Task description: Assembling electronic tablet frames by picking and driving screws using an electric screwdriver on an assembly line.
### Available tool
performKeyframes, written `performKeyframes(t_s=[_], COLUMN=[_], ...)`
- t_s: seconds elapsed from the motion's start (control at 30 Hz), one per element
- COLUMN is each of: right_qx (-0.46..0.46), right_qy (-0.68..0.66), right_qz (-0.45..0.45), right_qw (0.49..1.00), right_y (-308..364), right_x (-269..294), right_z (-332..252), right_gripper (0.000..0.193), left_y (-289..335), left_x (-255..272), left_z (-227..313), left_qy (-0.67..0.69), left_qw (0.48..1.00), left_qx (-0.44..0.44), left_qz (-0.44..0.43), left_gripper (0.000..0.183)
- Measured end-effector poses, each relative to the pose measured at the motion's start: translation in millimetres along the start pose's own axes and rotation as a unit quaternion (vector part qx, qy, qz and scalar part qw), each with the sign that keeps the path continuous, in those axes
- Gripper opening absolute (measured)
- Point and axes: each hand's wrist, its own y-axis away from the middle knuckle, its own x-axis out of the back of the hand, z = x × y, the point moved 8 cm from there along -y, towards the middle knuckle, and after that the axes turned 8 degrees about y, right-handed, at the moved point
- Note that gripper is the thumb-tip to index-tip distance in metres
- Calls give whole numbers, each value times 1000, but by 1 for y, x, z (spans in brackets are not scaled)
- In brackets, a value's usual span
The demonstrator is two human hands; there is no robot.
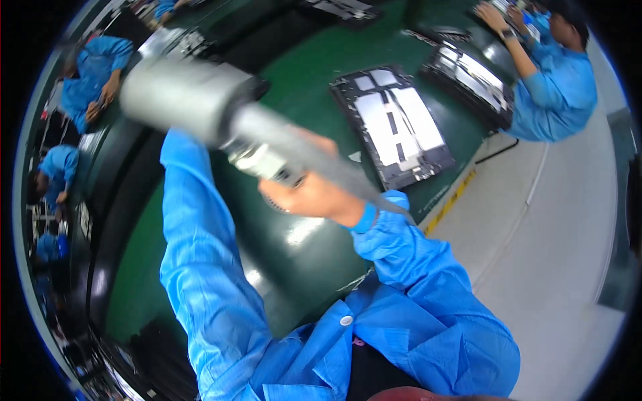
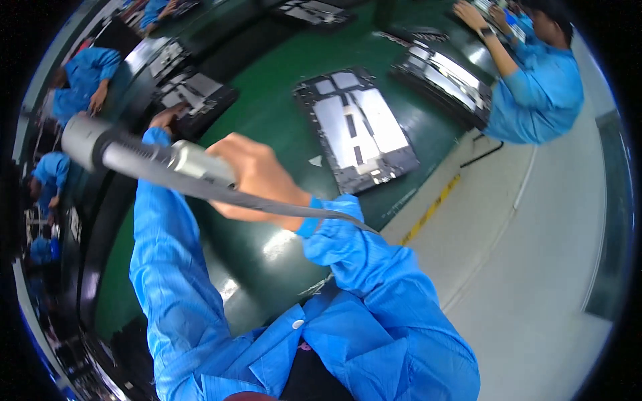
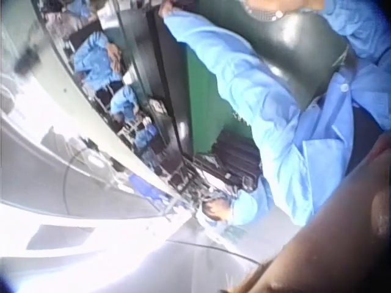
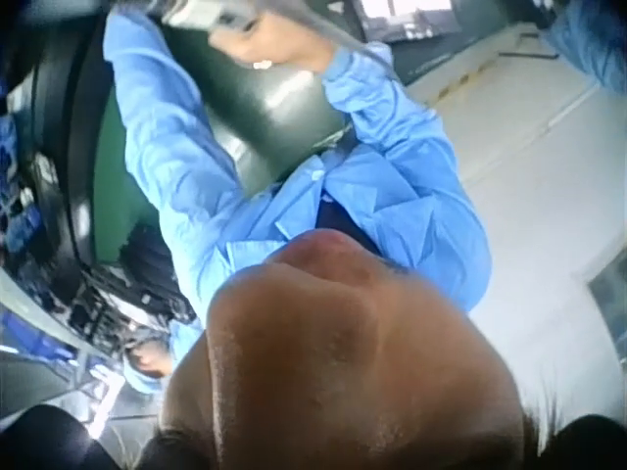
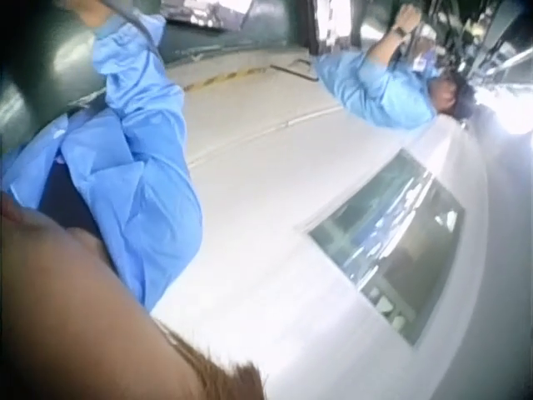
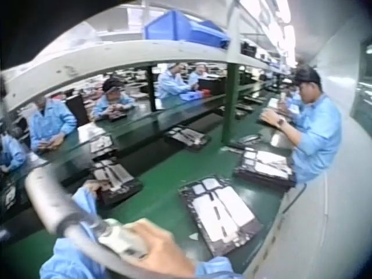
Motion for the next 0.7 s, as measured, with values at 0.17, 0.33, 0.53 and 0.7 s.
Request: performKeyframes(t_s=[0.17,0.33,0.53,0.7], right_qx=[54,-1,-39,-156], right_qy=[-16,-67,-20,-65], right_qz=[-28,-30,-41,-51], right_qw=[998,997,998,984], right_y=[10,18,22,16], right_x=[-18,-10,-20,-9], right_z=[-24,-27,4,23], right_gripper=[30,18,28,16], left_y=[61,243,445,509], left_x=[23,75,49,-34], left_z=[21,24,-106,-130], left_qy=[351,382,390,369], left_qw=[901,880,882,914], left_qx=[-156,-203,-132,-88], left_qz=[203,196,228,148], left_gripper=[70,68,67,74])
